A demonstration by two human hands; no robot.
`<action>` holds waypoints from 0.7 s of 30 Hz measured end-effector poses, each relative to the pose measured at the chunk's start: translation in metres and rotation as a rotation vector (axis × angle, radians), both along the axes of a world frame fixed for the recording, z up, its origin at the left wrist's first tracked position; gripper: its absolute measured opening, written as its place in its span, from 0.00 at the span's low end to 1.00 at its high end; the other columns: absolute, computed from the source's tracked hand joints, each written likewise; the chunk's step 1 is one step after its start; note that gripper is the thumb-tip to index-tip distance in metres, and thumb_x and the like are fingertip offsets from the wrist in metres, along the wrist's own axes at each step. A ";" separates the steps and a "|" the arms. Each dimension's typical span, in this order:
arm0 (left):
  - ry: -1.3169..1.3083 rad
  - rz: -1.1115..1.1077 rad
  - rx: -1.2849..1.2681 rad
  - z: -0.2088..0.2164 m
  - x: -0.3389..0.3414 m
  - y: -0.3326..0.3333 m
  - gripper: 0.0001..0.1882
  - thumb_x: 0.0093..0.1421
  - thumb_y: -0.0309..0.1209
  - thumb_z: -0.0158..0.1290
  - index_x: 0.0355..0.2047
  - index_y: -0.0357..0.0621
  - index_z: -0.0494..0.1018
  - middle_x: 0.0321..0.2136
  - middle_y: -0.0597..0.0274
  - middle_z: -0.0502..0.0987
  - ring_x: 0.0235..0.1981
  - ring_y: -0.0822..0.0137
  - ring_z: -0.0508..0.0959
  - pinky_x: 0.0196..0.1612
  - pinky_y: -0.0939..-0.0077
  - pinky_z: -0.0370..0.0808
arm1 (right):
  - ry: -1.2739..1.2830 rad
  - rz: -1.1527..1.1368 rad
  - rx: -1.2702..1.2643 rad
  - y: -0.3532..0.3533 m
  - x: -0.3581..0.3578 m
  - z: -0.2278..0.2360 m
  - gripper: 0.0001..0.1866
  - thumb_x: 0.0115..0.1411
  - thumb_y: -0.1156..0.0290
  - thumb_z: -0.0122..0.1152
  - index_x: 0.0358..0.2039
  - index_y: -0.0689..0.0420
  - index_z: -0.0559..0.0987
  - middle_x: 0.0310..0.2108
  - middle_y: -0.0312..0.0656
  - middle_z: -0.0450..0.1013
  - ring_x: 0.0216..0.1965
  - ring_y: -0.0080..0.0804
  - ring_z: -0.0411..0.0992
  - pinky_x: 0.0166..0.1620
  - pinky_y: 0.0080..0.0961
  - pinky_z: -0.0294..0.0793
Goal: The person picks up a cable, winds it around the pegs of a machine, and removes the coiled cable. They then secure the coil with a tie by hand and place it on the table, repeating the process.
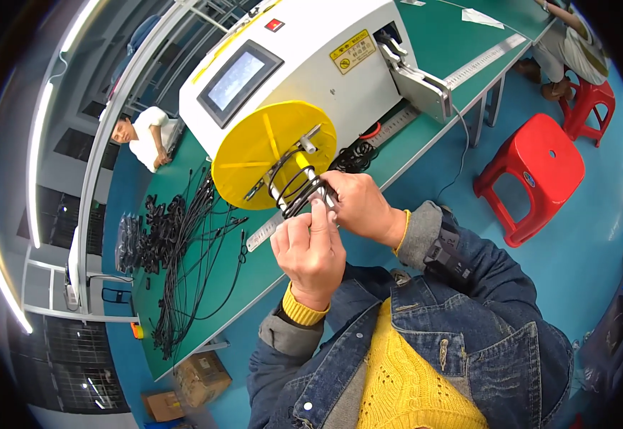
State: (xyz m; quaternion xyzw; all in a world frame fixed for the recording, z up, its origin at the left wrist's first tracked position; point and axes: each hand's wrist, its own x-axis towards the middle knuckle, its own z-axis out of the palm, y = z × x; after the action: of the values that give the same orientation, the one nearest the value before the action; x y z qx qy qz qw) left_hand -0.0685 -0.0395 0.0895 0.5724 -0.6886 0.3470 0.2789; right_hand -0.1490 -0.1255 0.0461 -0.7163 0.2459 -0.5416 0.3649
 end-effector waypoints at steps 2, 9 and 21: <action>0.014 0.036 0.003 -0.002 -0.001 -0.001 0.12 0.45 0.22 0.56 0.33 0.41 0.75 0.25 0.60 0.69 0.27 0.60 0.69 0.31 0.69 0.66 | -0.027 0.009 -0.024 -0.003 0.002 0.001 0.10 0.49 0.69 0.56 0.21 0.63 0.69 0.16 0.53 0.69 0.21 0.52 0.70 0.22 0.38 0.68; 0.060 -0.027 -0.040 0.002 0.008 -0.004 0.12 0.45 0.23 0.57 0.33 0.41 0.75 0.31 0.57 0.71 0.32 0.58 0.70 0.37 0.68 0.67 | -0.050 0.020 0.121 0.009 0.007 -0.001 0.10 0.48 0.71 0.59 0.30 0.62 0.72 0.21 0.52 0.70 0.23 0.48 0.71 0.24 0.31 0.69; 0.259 -0.132 0.066 0.006 0.017 -0.002 0.11 0.45 0.23 0.57 0.33 0.40 0.75 0.34 0.55 0.72 0.34 0.57 0.71 0.38 0.69 0.68 | -0.163 -0.146 -0.218 0.006 -0.001 -0.005 0.13 0.45 0.83 0.59 0.33 0.61 0.71 0.26 0.46 0.74 0.26 0.38 0.74 0.30 0.23 0.74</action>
State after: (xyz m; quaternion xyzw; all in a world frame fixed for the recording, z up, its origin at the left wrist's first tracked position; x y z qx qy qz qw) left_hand -0.0515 -0.0416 0.0955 0.5746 -0.6940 0.2286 0.3687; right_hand -0.1503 -0.1198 0.0408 -0.6854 0.2067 -0.6466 0.2635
